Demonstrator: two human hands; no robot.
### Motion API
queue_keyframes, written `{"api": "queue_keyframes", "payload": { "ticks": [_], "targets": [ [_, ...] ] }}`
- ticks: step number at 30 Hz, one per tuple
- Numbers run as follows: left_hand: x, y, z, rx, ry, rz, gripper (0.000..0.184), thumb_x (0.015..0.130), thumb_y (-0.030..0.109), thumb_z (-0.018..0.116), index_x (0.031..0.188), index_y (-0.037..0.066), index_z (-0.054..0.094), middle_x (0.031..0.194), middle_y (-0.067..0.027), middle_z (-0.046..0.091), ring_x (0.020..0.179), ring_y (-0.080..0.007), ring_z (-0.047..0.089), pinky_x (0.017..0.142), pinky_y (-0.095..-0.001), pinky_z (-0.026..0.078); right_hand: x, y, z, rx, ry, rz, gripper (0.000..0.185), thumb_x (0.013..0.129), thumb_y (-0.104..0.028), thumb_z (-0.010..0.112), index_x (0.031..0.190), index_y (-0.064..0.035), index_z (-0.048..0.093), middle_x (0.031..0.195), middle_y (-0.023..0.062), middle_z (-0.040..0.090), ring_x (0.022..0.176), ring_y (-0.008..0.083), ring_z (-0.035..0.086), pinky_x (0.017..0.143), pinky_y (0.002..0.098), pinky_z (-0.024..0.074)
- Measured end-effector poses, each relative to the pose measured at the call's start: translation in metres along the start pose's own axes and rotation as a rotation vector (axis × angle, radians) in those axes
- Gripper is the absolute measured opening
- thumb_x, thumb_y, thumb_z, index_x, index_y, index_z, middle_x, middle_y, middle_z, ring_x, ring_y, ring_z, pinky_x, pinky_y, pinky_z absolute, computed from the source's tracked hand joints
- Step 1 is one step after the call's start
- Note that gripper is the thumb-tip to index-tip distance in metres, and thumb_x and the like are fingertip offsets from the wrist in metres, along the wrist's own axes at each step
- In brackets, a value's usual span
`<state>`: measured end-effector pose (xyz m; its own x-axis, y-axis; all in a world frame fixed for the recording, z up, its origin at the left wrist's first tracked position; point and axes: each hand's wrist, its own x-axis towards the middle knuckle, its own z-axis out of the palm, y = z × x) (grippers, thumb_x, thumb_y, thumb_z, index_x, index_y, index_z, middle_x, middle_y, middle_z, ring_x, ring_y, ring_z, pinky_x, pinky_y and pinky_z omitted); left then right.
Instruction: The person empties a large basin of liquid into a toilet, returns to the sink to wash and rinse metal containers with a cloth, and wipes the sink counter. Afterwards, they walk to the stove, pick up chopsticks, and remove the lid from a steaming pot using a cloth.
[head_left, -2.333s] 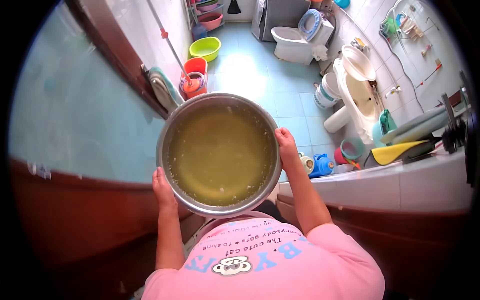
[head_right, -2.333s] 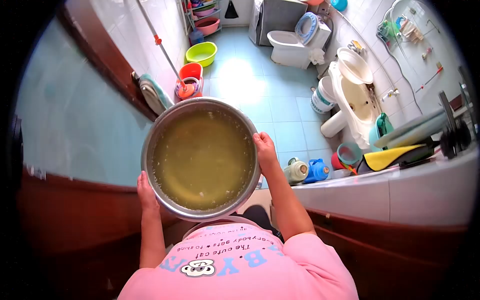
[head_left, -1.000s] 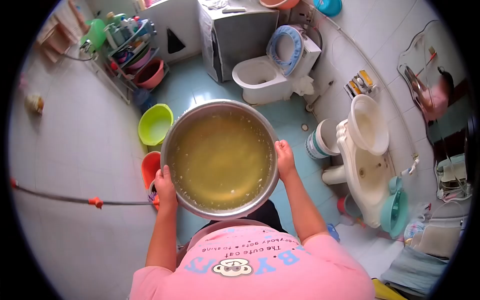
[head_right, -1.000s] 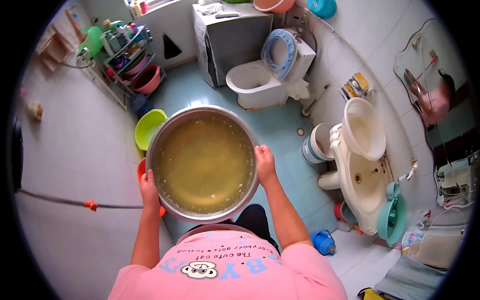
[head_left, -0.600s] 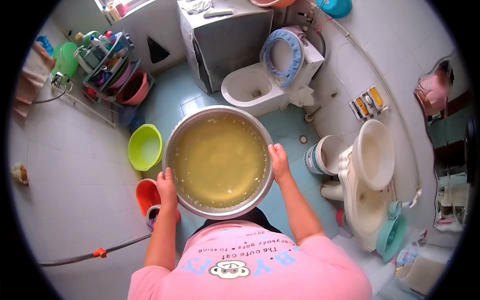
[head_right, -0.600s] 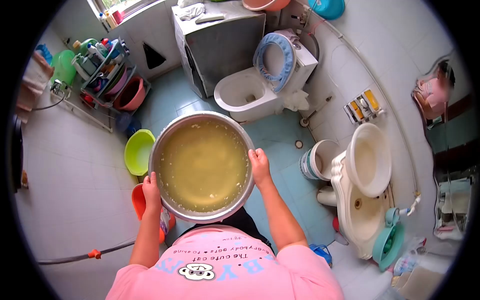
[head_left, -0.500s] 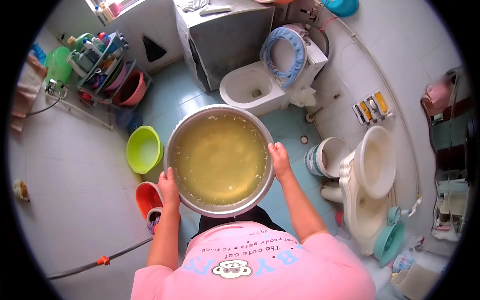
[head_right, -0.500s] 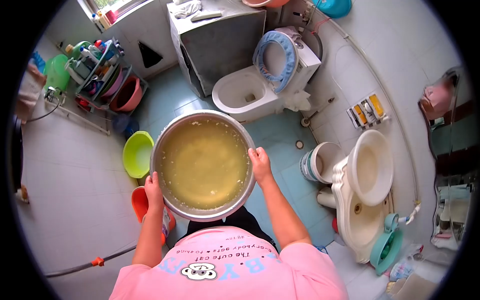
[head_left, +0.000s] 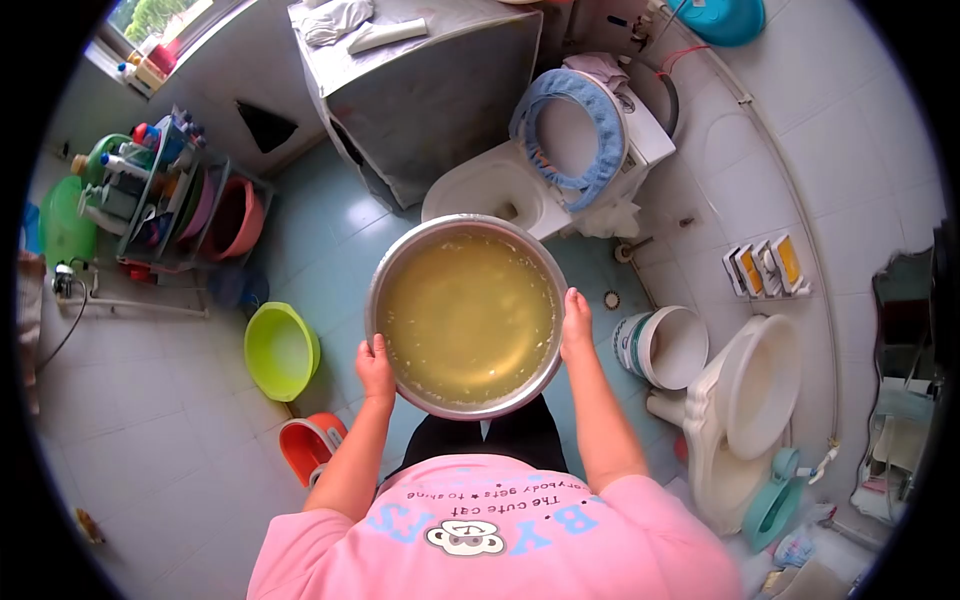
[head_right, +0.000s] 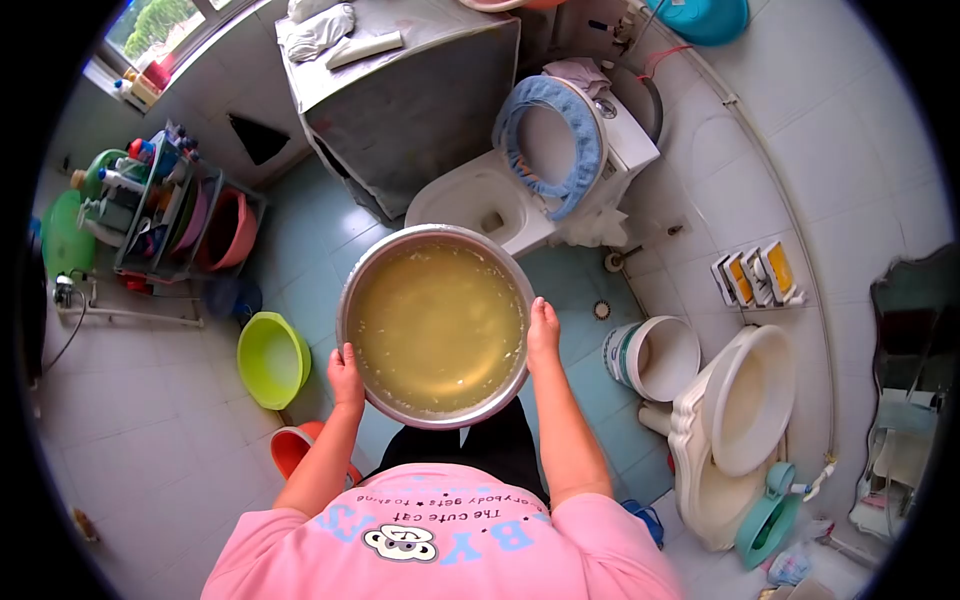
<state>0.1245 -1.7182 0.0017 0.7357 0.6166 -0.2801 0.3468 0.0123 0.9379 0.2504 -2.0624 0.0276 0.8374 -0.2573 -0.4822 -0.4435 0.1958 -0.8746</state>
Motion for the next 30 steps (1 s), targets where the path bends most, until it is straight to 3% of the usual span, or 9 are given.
{"api": "queue_keyframes", "payload": {
  "ticks": [5, 8, 10, 13, 14, 18, 20, 23, 30],
  "targets": [
    [0.033, -0.033, 0.045, 0.036, -0.096, -0.11, 0.031, 0.097, 0.03, 0.056, 0.086, 0.001, 0.056, 0.075, -0.0027, 0.056, 0.07, -0.0105, 0.047, 0.065, -0.029, 0.044, 0.064, -0.001, -0.007, -0.131, 0.079, -0.016, 0.047, 0.1, -0.039, 0.048, 0.117, 0.0027, 0.058, 0.11, 0.0064, 0.062, 0.101, 0.014, 0.055, 0.09, 0.0296, 0.0428],
    [0.047, -0.044, 0.071, 0.05, -0.149, -0.189, 0.029, 0.095, 0.028, 0.058, 0.087, 0.0, 0.056, 0.075, -0.0028, 0.057, 0.07, -0.0107, 0.048, 0.065, -0.0292, 0.044, 0.1, 0.0, -0.008, -0.117, 0.123, -0.015, 0.043, 0.1, -0.039, 0.048, 0.108, 0.0018, 0.06, 0.099, 0.0028, 0.062, 0.091, 0.0116, 0.053, 0.083, 0.0281, 0.0432],
    [0.053, -0.048, 0.091, 0.112, -0.187, -0.243, 0.025, 0.093, 0.025, 0.061, 0.088, 0.0, 0.056, 0.076, -0.0026, 0.058, 0.07, -0.01, 0.049, 0.064, -0.0288, 0.044, 0.125, -0.003, -0.015, -0.183, 0.09, -0.05, 0.041, 0.1, -0.039, 0.048, 0.097, 0.0002, 0.06, 0.084, -0.0018, 0.056, 0.078, 0.0089, 0.047, 0.073, 0.0265, 0.0409],
    [0.057, -0.069, 0.114, 0.036, -0.213, -0.337, 0.023, 0.091, 0.023, 0.063, 0.089, 0.001, 0.056, 0.077, -0.0024, 0.059, 0.069, -0.0097, 0.05, 0.063, -0.028, 0.045, 0.155, 0.001, -0.021, -0.235, 0.119, -0.05, 0.04, 0.101, -0.039, 0.048, 0.088, -0.0016, 0.058, 0.076, -0.0044, 0.048, 0.072, 0.0075, 0.039, 0.066, 0.0254, 0.0367],
    [0.062, -0.08, 0.118, 0.121, -0.281, -0.337, 0.021, 0.092, 0.021, 0.061, 0.1, 0.002, 0.055, 0.086, -0.0029, 0.062, 0.075, -0.0116, 0.057, 0.062, -0.0293, 0.049, 0.163, 0.001, -0.024, -0.239, 0.113, -0.042, 0.04, 0.101, -0.039, 0.048, 0.088, -0.0016, 0.058, 0.076, -0.0044, 0.048, 0.072, 0.0075, 0.039, 0.066, 0.0254, 0.0367],
    [0.068, -0.077, 0.149, 0.031, -0.245, -0.401, 0.022, 0.088, 0.02, 0.066, 0.095, 0.0, 0.058, 0.081, -0.0041, 0.063, 0.072, -0.0108, 0.056, 0.063, -0.0277, 0.047, 0.188, 0.003, -0.033, -0.254, 0.144, -0.018, 0.04, 0.101, -0.038, 0.047, 0.086, -0.003, 0.057, 0.074, -0.0049, 0.046, 0.07, 0.0073, 0.038, 0.064, 0.0254, 0.0357],
    [0.076, -0.078, 0.161, 0.108, -0.337, -0.355, 0.022, 0.09, 0.018, 0.063, 0.103, 0.001, 0.056, 0.086, -0.0043, 0.063, 0.07, -0.0135, 0.059, 0.056, -0.0299, 0.049, 0.203, 0.005, -0.04, -0.259, 0.152, -0.015, 0.039, 0.101, -0.037, 0.047, 0.085, -0.0033, 0.057, 0.074, -0.0048, 0.046, 0.07, 0.0073, 0.038, 0.064, 0.0254, 0.0357],
    [0.084, -0.111, 0.174, 0.171, -0.35, -0.394, 0.023, 0.089, 0.018, 0.063, 0.103, 0.001, 0.056, 0.085, -0.005, 0.063, 0.069, -0.0137, 0.059, 0.056, -0.0298, 0.048, 0.22, 0.012, -0.052, -0.319, 0.116, -0.039, 0.038, 0.101, -0.035, 0.046, 0.085, -0.0034, 0.057, 0.074, -0.0043, 0.047, 0.069, 0.0072, 0.038, 0.064, 0.0253, 0.0359],
    [0.086, -0.099, 0.188, 0.328, -0.388, -0.468, 0.024, 0.088, 0.018, 0.064, 0.102, 0.0, 0.058, 0.082, -0.0053, 0.062, 0.067, -0.0134, 0.057, 0.056, -0.0295, 0.048, 0.233, 0.025, -0.066, -0.348, 0.157, 0.012, 0.039, 0.101, -0.033, 0.046, 0.079, -0.0022, 0.055, 0.073, -0.0013, 0.05, 0.07, 0.0093, 0.041, 0.065, 0.0281, 0.0378]
  ]
}}
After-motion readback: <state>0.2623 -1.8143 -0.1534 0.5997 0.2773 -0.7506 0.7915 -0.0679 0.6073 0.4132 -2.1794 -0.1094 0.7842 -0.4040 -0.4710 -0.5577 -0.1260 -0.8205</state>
